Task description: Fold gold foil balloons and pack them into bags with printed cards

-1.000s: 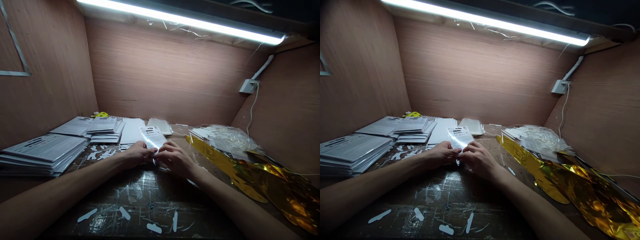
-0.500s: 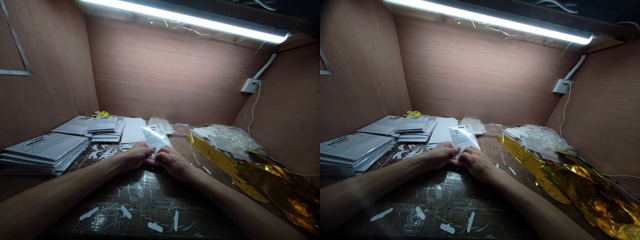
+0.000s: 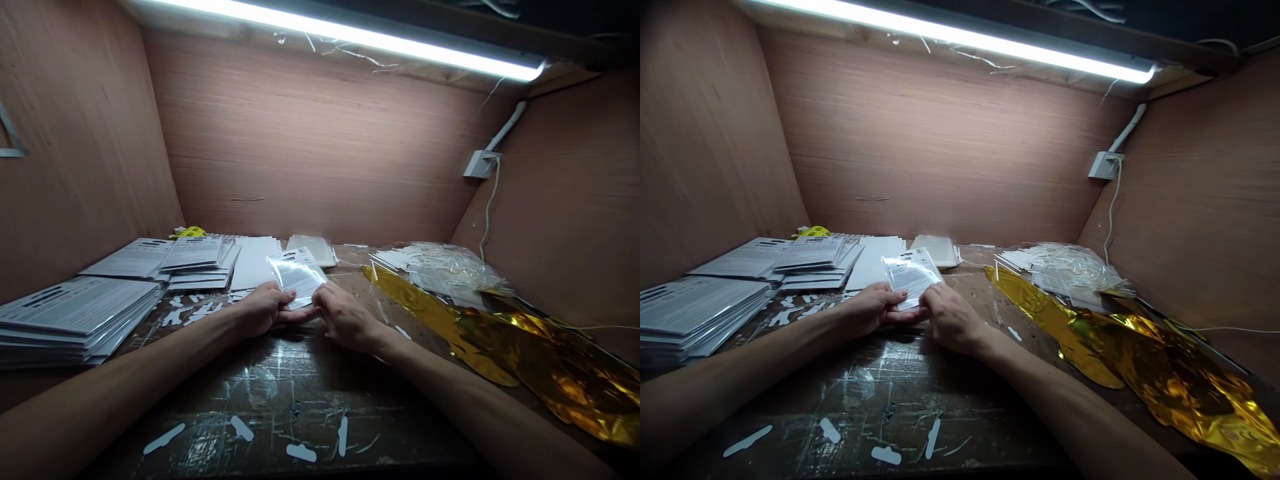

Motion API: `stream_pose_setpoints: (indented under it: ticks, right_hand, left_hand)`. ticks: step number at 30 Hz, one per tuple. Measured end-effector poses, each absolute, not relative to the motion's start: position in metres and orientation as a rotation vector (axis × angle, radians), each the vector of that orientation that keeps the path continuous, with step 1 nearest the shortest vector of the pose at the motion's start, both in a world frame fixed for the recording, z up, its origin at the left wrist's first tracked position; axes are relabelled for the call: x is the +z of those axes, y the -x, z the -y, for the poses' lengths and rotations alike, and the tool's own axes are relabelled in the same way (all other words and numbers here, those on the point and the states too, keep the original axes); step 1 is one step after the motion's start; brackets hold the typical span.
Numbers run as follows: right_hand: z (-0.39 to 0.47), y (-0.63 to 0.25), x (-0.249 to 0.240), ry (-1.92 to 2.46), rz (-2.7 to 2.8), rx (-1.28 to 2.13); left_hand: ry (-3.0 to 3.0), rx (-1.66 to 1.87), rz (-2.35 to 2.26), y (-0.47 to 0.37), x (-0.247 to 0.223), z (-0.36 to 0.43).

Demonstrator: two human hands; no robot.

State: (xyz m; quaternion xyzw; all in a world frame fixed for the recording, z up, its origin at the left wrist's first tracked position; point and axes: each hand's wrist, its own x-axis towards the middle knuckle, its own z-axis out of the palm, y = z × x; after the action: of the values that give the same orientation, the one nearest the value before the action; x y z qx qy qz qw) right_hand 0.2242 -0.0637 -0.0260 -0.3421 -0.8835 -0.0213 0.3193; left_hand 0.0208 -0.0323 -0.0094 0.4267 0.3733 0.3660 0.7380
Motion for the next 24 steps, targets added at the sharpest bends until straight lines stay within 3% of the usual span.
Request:
stream_pose_setpoints:
  ticks: [6,8,11,14,19,24]
  right_hand:
    - [0.021,-0.296,0.005,0.924,1.24,0.625]
    - [0.007,-0.324,0.013,0.917,0.804,0.674]
    - [-0.001,-0.344,0.016,0.91,0.72,0.681]
    - [0.013,-0.329,0.009,0.907,1.103,0.551]
    - [0.043,-0.281,-0.011,0.79,2.24,-0.074]
    - [0.042,-0.272,-0.017,0.682,2.436,-0.134]
  left_hand:
    - [-0.876,0.841,-0.865,-0.018,-0.003,0.03]
    - [-0.872,0.839,-0.877,-0.019,-0.002,0.031]
    - [-0.871,0.831,-0.878,-0.02,-0.003,0.032]
    - [-0.848,0.819,-0.837,-0.02,-0.005,0.03]
    - [-0.843,0.84,-0.758,-0.017,-0.01,0.026]
    - [-0.918,0.662,-0.807,-0.009,-0.004,0.025]
